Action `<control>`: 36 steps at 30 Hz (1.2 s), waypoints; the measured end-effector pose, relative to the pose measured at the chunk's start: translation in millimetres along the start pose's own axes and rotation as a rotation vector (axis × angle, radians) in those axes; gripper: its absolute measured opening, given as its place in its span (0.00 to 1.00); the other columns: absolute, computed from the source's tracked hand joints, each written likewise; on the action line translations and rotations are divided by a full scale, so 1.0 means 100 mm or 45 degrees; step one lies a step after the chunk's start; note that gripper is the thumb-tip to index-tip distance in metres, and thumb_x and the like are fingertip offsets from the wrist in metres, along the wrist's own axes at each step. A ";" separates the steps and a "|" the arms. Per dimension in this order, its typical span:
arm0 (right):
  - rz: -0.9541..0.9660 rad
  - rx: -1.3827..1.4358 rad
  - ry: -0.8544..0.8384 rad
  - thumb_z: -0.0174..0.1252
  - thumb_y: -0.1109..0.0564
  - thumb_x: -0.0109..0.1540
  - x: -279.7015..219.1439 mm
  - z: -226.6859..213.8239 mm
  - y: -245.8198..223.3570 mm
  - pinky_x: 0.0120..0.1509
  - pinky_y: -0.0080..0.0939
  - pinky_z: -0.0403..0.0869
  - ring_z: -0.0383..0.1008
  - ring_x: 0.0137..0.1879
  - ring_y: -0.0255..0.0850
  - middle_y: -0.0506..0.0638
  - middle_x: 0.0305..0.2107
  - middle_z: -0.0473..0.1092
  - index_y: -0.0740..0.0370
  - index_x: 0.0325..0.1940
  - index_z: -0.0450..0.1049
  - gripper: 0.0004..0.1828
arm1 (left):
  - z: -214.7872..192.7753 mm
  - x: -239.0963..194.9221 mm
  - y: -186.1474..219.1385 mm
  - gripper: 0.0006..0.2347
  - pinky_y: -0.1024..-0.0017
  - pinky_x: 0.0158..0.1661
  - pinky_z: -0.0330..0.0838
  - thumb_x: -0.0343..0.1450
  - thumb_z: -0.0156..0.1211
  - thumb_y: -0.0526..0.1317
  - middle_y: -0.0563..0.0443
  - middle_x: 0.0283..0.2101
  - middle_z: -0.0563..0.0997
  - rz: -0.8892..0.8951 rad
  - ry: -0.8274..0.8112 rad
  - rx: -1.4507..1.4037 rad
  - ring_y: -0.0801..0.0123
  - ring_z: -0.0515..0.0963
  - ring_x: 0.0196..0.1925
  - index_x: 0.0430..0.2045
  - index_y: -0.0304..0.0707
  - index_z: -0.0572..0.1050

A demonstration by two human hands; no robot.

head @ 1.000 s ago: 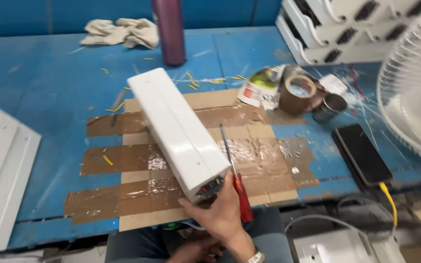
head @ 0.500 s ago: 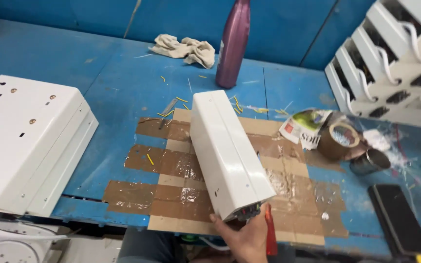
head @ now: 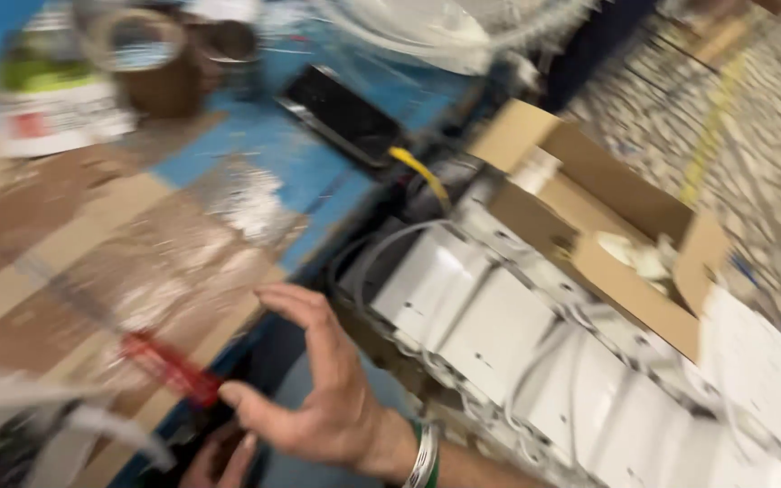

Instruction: Assembling and attaching plastic covers to electronic device enclosures using a screwdriver on a factory workbench.

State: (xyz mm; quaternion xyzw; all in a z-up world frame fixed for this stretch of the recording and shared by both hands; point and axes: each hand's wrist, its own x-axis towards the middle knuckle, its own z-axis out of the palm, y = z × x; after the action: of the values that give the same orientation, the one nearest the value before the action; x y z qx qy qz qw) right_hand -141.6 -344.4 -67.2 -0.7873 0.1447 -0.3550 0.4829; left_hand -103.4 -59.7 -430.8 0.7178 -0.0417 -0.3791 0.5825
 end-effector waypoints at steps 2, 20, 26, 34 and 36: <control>0.042 -0.142 0.000 0.73 0.56 0.60 0.07 -0.39 0.26 0.77 0.45 0.71 0.71 0.72 0.49 0.59 0.64 0.67 0.64 0.68 0.63 0.37 | 0.39 0.20 0.80 0.19 0.58 0.60 0.74 0.68 0.67 0.38 0.35 0.49 0.85 0.132 0.104 0.081 0.55 0.83 0.55 0.53 0.28 0.78; 1.620 -1.446 0.016 0.63 0.57 0.55 -0.67 -5.23 4.36 0.68 0.51 0.71 0.72 0.64 0.58 0.66 0.57 0.71 0.52 0.68 0.71 0.34 | 2.31 0.66 2.46 0.22 0.47 0.59 0.73 0.68 0.63 0.41 0.41 0.58 0.77 -0.392 -0.782 0.308 0.54 0.80 0.64 0.59 0.37 0.72; 1.470 -1.553 -0.033 0.66 0.60 0.53 -0.67 -5.05 4.27 0.61 0.53 0.74 0.76 0.57 0.57 0.63 0.49 0.76 0.56 0.56 0.78 0.25 | 2.51 0.76 2.94 0.21 0.54 0.60 0.72 0.71 0.63 0.43 0.46 0.57 0.78 -0.446 -0.715 0.520 0.61 0.80 0.63 0.60 0.43 0.73; 1.120 -1.651 0.230 0.62 0.60 0.60 -0.15 -4.76 3.56 0.57 0.55 0.75 0.78 0.50 0.59 0.65 0.43 0.77 0.60 0.50 0.79 0.14 | 3.02 0.81 3.41 0.18 0.58 0.55 0.77 0.70 0.62 0.39 0.43 0.53 0.84 -0.359 -0.712 0.419 0.61 0.83 0.58 0.54 0.35 0.75; 0.855 -1.705 0.361 0.64 0.60 0.61 0.04 -4.52 3.16 0.51 0.57 0.76 0.78 0.47 0.61 0.64 0.42 0.76 0.65 0.48 0.77 0.12 | 3.14 0.83 3.55 0.18 0.61 0.54 0.79 0.69 0.62 0.38 0.42 0.52 0.85 -0.201 -0.772 0.421 0.61 0.84 0.56 0.53 0.33 0.75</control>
State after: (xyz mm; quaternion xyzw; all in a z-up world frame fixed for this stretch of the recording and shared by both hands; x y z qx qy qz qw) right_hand -418.0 -799.3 -210.8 -0.7727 0.6215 -0.1231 -0.0389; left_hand -95.1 -467.3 -174.5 0.6582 -0.2180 -0.6069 0.3885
